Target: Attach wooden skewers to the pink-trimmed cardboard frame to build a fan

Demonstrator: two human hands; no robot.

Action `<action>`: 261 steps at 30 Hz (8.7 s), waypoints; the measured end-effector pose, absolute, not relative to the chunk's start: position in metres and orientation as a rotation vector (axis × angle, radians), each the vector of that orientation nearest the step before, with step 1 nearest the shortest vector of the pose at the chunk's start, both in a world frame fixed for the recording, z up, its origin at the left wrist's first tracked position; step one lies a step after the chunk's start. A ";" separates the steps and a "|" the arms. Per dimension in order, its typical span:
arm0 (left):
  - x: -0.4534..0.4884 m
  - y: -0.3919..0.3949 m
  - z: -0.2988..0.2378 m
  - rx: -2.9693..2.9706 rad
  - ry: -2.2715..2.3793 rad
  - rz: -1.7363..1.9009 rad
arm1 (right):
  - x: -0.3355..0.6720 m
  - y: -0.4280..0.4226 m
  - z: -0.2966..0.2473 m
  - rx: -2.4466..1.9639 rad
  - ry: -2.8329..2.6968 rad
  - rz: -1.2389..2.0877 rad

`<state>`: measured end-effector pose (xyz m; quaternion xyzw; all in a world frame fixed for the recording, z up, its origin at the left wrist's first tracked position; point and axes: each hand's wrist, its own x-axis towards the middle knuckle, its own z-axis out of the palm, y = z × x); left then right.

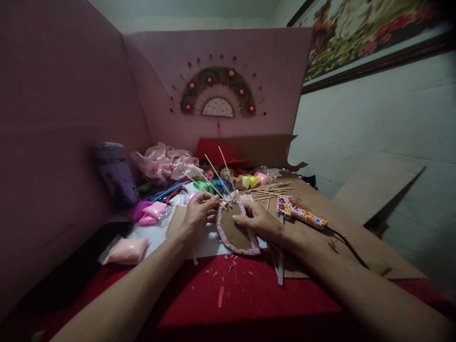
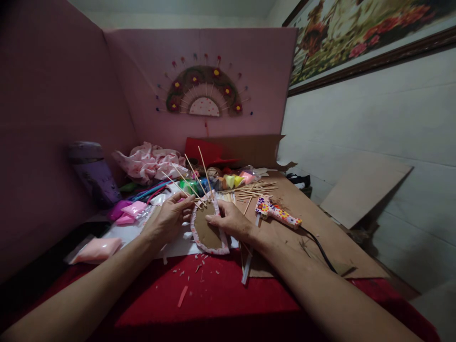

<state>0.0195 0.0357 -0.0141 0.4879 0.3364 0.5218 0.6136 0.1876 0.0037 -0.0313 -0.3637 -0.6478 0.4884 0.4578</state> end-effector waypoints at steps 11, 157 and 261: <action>0.019 0.036 -0.014 1.122 0.777 1.196 | 0.187 0.002 -0.029 -0.916 -1.640 1.161; 0.022 0.033 -0.012 1.162 0.827 1.249 | 0.184 0.003 -0.035 -0.927 -1.506 1.266; 0.027 0.030 -0.016 1.181 0.810 1.286 | 0.173 -0.005 -0.023 -1.018 -1.299 1.248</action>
